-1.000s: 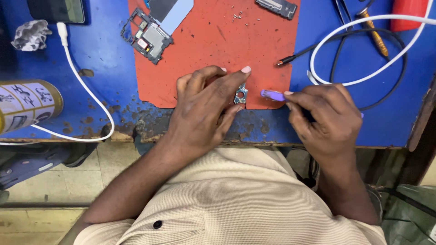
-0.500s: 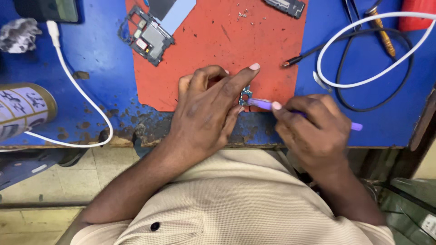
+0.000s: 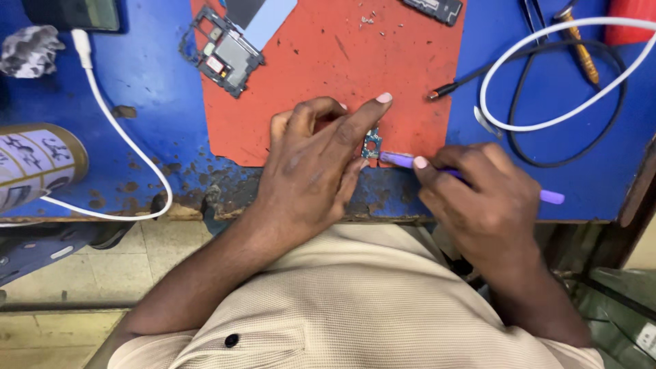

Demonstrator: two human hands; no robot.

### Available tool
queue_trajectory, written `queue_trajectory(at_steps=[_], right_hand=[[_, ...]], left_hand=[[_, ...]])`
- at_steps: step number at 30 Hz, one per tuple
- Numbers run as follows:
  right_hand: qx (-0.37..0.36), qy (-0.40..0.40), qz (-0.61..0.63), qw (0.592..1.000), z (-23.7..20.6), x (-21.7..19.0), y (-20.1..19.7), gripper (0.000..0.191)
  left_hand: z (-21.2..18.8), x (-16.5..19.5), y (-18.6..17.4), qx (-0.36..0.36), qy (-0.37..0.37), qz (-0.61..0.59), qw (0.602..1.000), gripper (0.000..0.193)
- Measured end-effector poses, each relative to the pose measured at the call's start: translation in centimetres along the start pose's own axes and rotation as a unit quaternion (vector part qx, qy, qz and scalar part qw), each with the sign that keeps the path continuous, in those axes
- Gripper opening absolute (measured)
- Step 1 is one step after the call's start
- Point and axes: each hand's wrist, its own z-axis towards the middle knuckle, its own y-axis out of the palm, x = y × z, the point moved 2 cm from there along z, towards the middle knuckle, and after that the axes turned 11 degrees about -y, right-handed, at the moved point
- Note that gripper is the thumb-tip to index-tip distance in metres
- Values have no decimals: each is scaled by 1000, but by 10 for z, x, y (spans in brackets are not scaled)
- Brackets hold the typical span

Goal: The person cleans a small electronic component using a spray can and a toothbrush, then uses tweezers to handle and place the component onto a larger circuit board. The workspace contains various disassembled phone parts and tools.

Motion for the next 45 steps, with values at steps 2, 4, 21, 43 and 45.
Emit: queue_trajectory(at_steps=[2, 4, 21, 43, 45], right_hand=[[33, -19, 12, 999, 1, -1, -2, 27], [33, -21, 20, 999, 1, -1, -1, 26], [35, 25, 44, 998, 3, -3, 6, 16], [41, 22, 18, 999, -3, 0, 9, 21], [62, 20, 12, 998, -3, 0, 9, 20]], left_hand=[[0, 0, 0, 4, 4, -1, 1000, 77], [0, 1, 0, 8, 6, -1, 1000, 77], [2, 3, -1, 1, -1, -4, 1000, 79], [3, 4, 1, 1, 3, -4, 1000, 78], [3, 4, 1, 1, -6, 11, 1000, 77]])
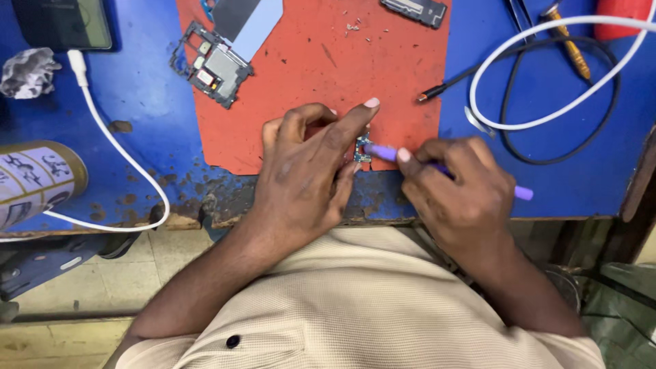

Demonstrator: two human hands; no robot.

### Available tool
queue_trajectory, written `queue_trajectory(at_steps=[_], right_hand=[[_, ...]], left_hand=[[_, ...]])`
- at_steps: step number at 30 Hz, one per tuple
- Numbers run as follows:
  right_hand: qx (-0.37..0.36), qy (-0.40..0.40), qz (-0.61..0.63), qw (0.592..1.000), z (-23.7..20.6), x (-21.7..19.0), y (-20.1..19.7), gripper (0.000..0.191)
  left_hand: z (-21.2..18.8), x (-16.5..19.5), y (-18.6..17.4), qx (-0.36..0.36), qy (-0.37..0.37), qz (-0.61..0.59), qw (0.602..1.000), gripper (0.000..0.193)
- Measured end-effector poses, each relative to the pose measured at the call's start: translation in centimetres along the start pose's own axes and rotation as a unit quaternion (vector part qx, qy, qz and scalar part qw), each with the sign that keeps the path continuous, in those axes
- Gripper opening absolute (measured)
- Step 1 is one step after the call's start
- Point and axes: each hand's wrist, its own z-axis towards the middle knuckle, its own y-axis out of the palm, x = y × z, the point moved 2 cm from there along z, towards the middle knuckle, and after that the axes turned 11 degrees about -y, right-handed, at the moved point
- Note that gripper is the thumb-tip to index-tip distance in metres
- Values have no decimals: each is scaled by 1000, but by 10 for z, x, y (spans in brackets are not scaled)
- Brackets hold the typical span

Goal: The person cleans a small electronic component using a spray can and a toothbrush, then uses tweezers to handle and place the component onto a larger circuit board. The workspace contains various disassembled phone parts and tools.

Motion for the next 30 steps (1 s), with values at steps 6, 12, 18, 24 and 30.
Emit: queue_trajectory(at_steps=[6, 12, 18, 24, 30], right_hand=[[-29, 6, 8, 1000, 1, 0, -1, 20], [-19, 11, 20, 1000, 4, -1, -4, 16], [-15, 7, 31, 999, 1, 5, -6, 13], [57, 17, 146, 988, -2, 29, -28, 19], [-91, -106, 144, 980, 8, 55, -34, 18]], left_hand=[[1, 1, 0, 2, 1, -3, 1000, 78], [3, 5, -2, -1, 0, -7, 1000, 79], [2, 10, -5, 4, 0, -11, 1000, 80], [2, 12, -4, -6, -11, -18, 1000, 79], [-1, 18, -4, -13, 6, -7, 1000, 77]])
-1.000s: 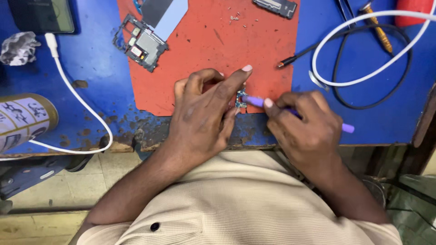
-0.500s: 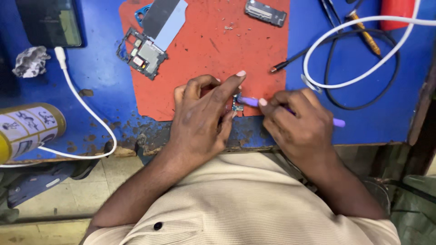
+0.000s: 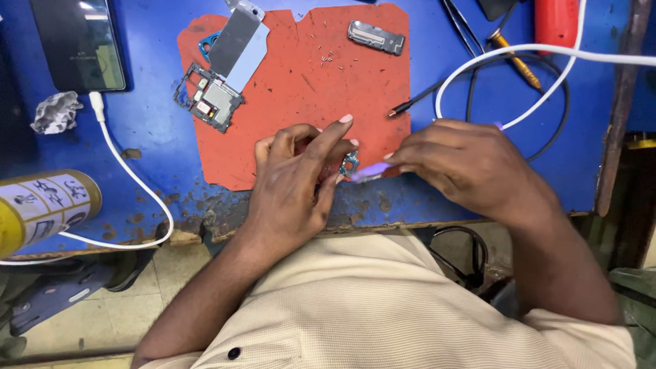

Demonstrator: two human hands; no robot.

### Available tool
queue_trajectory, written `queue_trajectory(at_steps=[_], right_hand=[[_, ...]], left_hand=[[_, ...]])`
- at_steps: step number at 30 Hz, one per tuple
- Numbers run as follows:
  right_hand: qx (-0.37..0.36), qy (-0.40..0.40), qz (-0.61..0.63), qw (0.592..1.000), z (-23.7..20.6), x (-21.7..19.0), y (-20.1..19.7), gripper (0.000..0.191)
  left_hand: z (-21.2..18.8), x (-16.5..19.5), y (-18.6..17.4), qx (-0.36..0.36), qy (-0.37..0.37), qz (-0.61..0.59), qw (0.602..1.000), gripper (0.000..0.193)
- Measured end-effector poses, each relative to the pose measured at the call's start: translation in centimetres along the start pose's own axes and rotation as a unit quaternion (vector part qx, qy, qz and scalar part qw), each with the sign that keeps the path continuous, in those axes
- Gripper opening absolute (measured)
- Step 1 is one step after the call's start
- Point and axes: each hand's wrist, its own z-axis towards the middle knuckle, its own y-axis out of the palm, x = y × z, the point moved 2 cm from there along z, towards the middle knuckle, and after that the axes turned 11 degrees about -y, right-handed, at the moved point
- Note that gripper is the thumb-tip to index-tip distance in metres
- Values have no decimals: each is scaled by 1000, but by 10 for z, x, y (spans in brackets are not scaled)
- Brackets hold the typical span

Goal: The person cleans a small electronic component using a spray can and a toothbrush, then uses tweezers to handle and place the component onto a larger circuit board. The workspace contains various disassembled phone parts and tools.

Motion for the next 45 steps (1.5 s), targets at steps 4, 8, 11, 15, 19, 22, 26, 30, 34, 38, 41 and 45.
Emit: queue_trajectory(at_steps=[4, 8, 11, 15, 19, 22, 26, 30, 34, 38, 41, 45], right_hand=[[-45, -71, -74, 994, 13, 13, 0, 26], [-20, -85, -96, 992, 26, 21, 7, 27], [-2, -104, -116, 988, 28, 18, 14, 21], [-6, -99, -111, 989, 30, 25, 12, 18], [-24, -140, -107, 984, 29, 27, 18, 17], [-8, -137, -104, 985, 28, 29, 19, 16], [-4, -145, -122, 982, 27, 30, 24, 12], [8, -151, -133, 979, 26, 31, 28, 15], [9, -152, -122, 981, 25, 29, 29, 9], [-2, -157, -122, 980, 26, 26, 27, 9], [-3, -139, -125, 982, 28, 26, 25, 16], [-9, -159, -112, 981, 30, 22, 26, 13]], left_hand=[[-1, 1, 1, 2, 6, 5, 1000, 78], [-2, -1, 2, -1, 2, 1, 1000, 80], [-2, -2, 2, -6, -4, -3, 1000, 82], [0, -3, 3, -8, -5, -4, 1000, 82], [1, -4, 3, -4, -3, 4, 1000, 81], [1, -5, 3, -3, -3, -8, 1000, 80], [0, -6, 3, -2, -3, -8, 1000, 80], [0, -6, 2, -2, -7, -11, 1000, 79], [2, -8, 3, -6, -6, -10, 1000, 78], [1, -9, 4, -5, -7, -3, 1000, 78], [2, -9, 5, -6, -4, -8, 1000, 79], [3, -9, 4, -7, -8, -4, 1000, 79]])
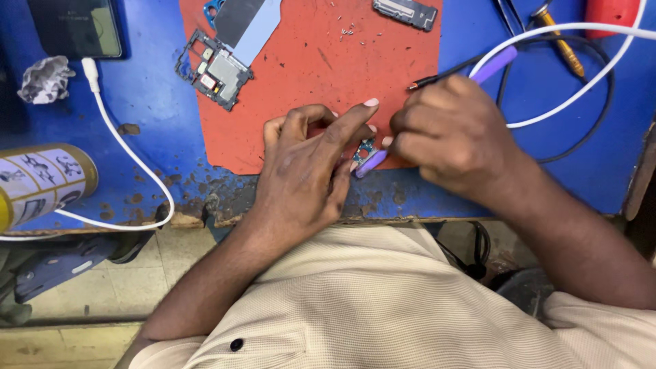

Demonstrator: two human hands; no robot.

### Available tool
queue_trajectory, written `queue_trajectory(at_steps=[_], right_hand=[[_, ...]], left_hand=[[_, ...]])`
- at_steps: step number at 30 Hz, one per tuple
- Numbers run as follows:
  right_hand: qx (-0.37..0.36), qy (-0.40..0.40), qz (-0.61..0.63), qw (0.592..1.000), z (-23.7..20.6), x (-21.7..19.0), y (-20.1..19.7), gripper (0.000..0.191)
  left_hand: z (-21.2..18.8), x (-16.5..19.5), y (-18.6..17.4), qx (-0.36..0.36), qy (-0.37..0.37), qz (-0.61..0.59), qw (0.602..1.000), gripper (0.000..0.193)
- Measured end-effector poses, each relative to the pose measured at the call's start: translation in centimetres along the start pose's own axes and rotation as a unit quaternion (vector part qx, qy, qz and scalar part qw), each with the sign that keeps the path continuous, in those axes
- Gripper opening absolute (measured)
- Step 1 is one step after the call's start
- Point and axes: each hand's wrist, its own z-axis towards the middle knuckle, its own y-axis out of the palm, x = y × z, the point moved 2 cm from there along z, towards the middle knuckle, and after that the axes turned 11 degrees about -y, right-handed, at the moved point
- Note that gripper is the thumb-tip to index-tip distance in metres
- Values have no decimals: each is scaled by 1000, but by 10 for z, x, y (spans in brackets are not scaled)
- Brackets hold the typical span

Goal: The person cleans a small electronic component using a spray can and a toothbrush, then uses tweezers to handle and place the component onto a larger circuit board. The workspace contains various disassembled phone parts and tools.

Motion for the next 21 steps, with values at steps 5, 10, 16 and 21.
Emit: queue_trajectory(at_steps=[5, 10, 16, 21], right_hand=[[3, 13, -18, 1000, 6, -1, -1, 10], [12, 21, -38, 999, 8, 0, -6, 9], [4, 20, -47, 999, 2, 0, -2, 8], [26, -13, -35, 999, 4, 0, -2, 8]], left_hand=[[0, 0, -1, 1, -1, -2, 1000, 78], [0, 1, -1, 3, 4, -5, 1000, 78], [0, 1, 0, 4, -1, -1, 1000, 77], [0, 0, 1, 1, 3, -3, 1000, 78]])
